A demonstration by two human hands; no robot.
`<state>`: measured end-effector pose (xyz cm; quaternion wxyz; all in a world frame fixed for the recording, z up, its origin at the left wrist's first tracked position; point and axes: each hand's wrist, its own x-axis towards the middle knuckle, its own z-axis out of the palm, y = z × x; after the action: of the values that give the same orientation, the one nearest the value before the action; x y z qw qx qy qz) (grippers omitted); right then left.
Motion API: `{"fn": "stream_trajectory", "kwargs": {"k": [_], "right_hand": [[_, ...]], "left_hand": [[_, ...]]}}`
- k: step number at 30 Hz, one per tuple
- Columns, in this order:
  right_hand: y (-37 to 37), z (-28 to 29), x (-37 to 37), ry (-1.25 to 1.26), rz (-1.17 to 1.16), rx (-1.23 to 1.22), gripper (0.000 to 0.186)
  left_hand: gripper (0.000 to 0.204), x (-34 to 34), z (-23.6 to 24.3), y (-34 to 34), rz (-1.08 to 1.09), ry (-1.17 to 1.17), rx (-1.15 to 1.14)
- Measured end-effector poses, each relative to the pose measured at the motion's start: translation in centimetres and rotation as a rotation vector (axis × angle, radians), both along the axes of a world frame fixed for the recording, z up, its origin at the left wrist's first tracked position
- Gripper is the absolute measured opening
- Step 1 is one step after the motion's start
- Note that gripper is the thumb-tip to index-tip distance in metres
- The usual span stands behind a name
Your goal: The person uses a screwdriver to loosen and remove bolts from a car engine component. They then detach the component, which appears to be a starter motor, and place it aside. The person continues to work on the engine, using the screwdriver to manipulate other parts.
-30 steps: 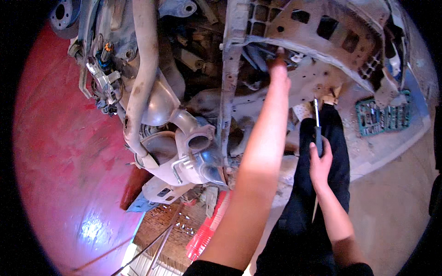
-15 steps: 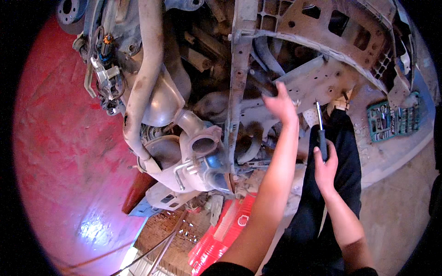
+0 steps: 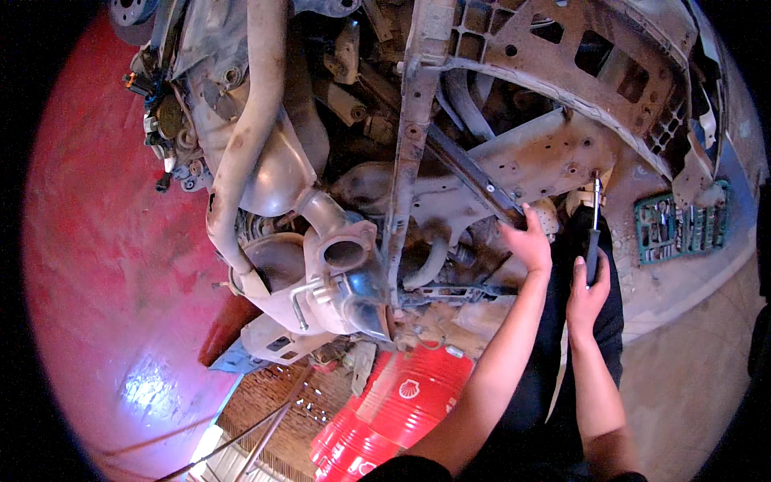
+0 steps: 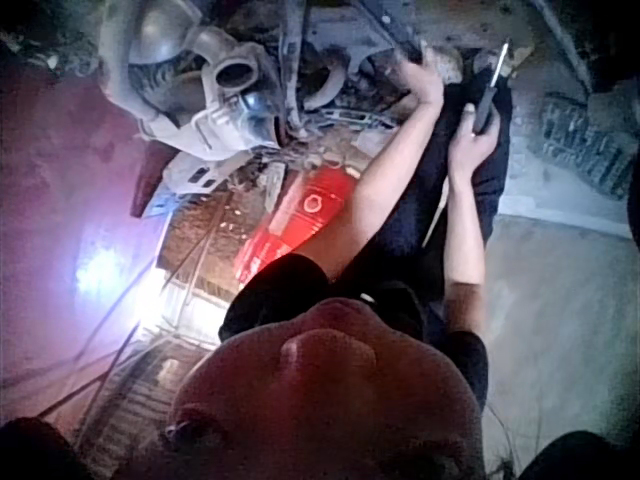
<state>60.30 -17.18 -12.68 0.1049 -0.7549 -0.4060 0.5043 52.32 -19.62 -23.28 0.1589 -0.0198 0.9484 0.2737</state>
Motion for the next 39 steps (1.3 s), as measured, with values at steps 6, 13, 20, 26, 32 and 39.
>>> {"fn": "stream_trajectory", "kwargs": {"k": [6,13,20,26,32,39], "right_hand": [[0.1,0.1,0.2,-0.010,0.060,0.027,0.034],[0.3,-0.2,1.3,-0.012,0.045,-0.014,0.038],[0.6,-0.5,0.7,0.010,0.086,0.045,0.036],[1.1,-0.1,0.6,0.023,0.061,0.004,0.035],[1.5,0.1,-0.3,0.000,0.095,-0.009,0.031],[1.4,-0.9,-1.4,0.141,0.181,-0.077,0.022]], "left_hand": [[0.044,0.4,-0.1,-1.1,-0.028,-0.007,-0.010],[0.059,0.6,-0.9,0.6,-0.040,-0.078,-0.120],[0.071,1.0,-1.7,1.2,-0.077,-0.134,-0.215],[0.067,1.8,-2.3,2.1,-0.130,-0.107,-0.178],[0.065,0.7,-3.7,0.1,-0.260,-0.118,-0.198],[0.053,-2.2,7.0,-1.0,-0.569,-0.456,-0.262]]}}
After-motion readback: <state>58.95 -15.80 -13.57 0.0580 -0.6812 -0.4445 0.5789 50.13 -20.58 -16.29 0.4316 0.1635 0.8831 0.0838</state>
